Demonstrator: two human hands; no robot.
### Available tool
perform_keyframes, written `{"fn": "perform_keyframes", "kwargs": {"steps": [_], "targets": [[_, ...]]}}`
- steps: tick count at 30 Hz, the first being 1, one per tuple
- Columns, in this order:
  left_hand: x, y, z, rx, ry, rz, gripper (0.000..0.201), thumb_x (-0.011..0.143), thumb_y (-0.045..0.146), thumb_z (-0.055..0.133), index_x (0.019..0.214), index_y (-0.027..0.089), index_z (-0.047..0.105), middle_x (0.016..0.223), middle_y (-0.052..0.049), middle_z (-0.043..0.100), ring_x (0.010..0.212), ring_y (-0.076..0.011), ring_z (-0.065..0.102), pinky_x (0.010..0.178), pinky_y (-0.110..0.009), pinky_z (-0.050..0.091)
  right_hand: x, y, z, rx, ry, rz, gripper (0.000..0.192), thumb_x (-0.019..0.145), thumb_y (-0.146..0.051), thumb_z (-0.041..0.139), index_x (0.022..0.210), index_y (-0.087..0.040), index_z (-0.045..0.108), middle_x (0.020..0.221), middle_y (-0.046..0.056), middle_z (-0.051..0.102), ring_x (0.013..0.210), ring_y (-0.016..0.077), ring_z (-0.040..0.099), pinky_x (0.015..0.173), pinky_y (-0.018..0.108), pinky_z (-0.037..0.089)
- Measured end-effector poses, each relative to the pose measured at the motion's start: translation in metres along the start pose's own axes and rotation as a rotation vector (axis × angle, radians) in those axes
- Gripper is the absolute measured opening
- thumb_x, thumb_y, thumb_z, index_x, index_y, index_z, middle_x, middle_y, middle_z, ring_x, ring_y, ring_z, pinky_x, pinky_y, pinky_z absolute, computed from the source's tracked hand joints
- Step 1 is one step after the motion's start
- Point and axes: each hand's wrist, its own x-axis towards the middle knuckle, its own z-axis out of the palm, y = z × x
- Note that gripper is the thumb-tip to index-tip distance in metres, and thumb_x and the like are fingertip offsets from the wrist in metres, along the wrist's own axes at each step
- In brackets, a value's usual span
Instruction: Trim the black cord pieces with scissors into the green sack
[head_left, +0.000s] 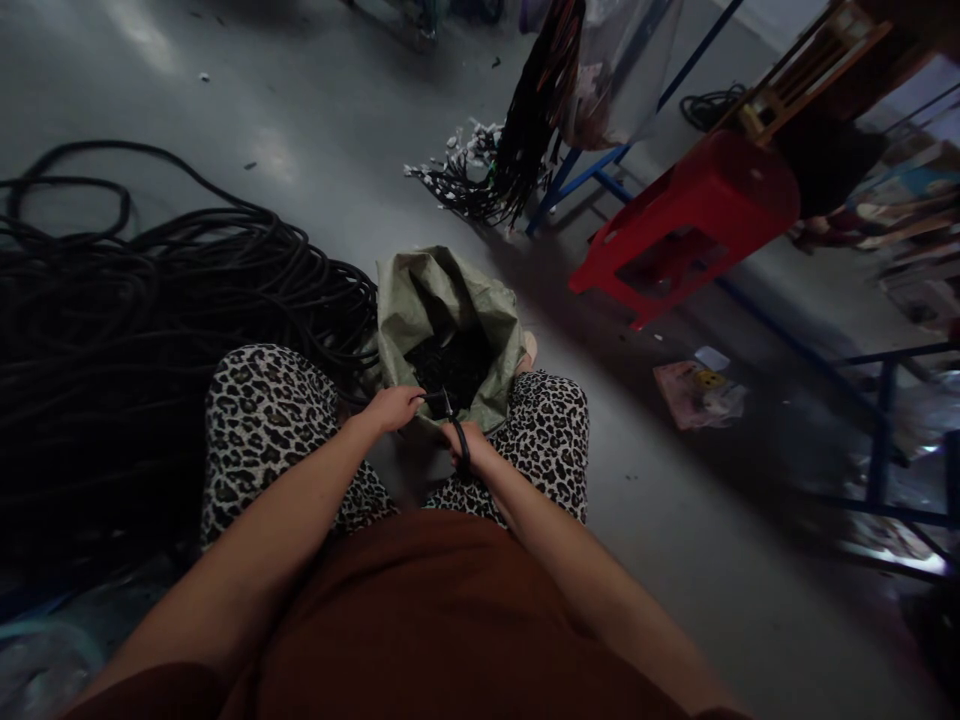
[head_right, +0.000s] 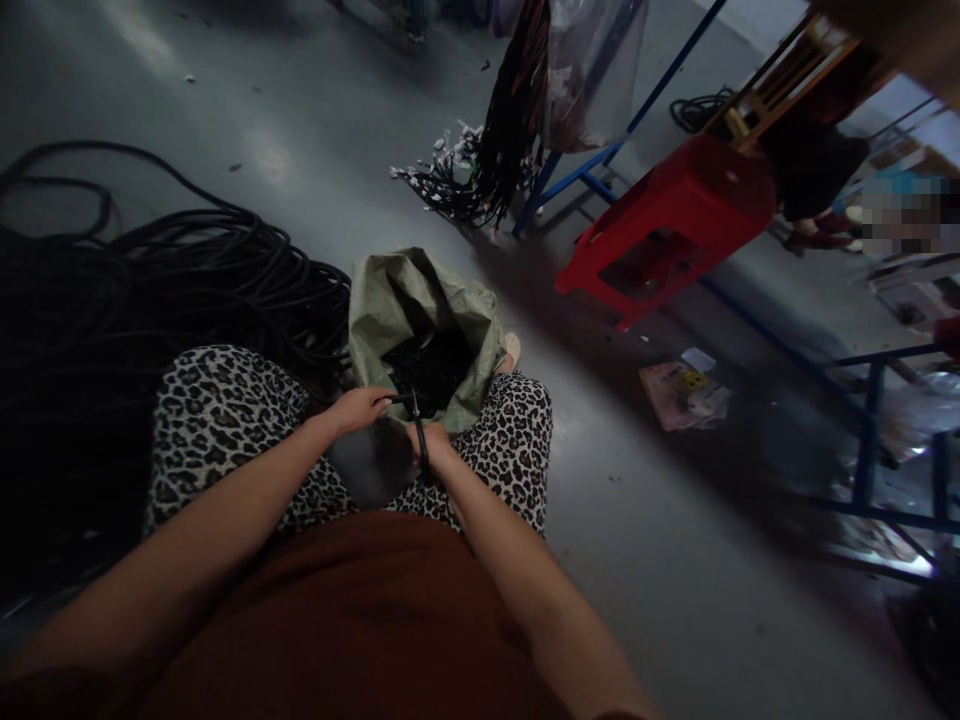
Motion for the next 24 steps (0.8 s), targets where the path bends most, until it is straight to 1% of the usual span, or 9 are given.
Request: {"fn": "perform_keyframes", "kwargs": {"steps": [4,11,17,24], "targets": [[0.0006,-0.0001,0.0005,0.008,0.001,0.002,0.039,0.088,0.033,0.038,0.119,0.023,0.060,0.117,-0.004,0.064,0.106,-0.0203,0.058,0.089,-0.028,0.044,0.0005,0.0011,-0.0011,-0.002,-0.008,-0.017,0.023,0.079,-0.026,0.053,0.059,-0.015,0.049,0.035,-0.004,0.041,0.027,0.0105,0.041,0.029,0.019,0.032],[0.0013,0.0020,-0.0010,0.003,0.004,-0.015,0.038,0.088,0.032,0.039,0.118,0.023,0.060,0.115,-0.003,0.065,0.106,-0.0184,0.058,0.089,-0.025,0.044,0.0004,0.0015,-0.0017,0.012,-0.007,-0.008,0.024,0.080,-0.028,0.054,0.060,-0.015,0.050,0.036,-0.004,0.041,0.027,0.0099,0.041,0.030,0.019,0.032],[0.0026,-0.0007,-0.0002,0.009,0.007,-0.016,0.037,0.088,0.032,0.039,0.118,0.025,0.060,0.115,-0.002,0.065,0.104,-0.0172,0.059,0.088,-0.024,0.044,-0.0032,0.0010,-0.0024,-0.003,0.008,-0.003,0.026,0.080,-0.030,0.055,0.060,-0.015,0.050,0.035,-0.004,0.041,0.027,0.0102,0.041,0.029,0.019,0.032],[0.0028,-0.0019,-0.0001,0.013,0.024,-0.007,0.038,0.087,0.033,0.039,0.116,0.024,0.061,0.112,-0.003,0.066,0.103,-0.0181,0.060,0.085,-0.025,0.044,-0.0018,0.0006,-0.0044,0.066,0.028,-0.008,0.031,0.079,-0.041,0.057,0.064,-0.014,0.052,0.038,-0.004,0.042,0.028,0.0099,0.042,0.028,0.019,0.034]]}}
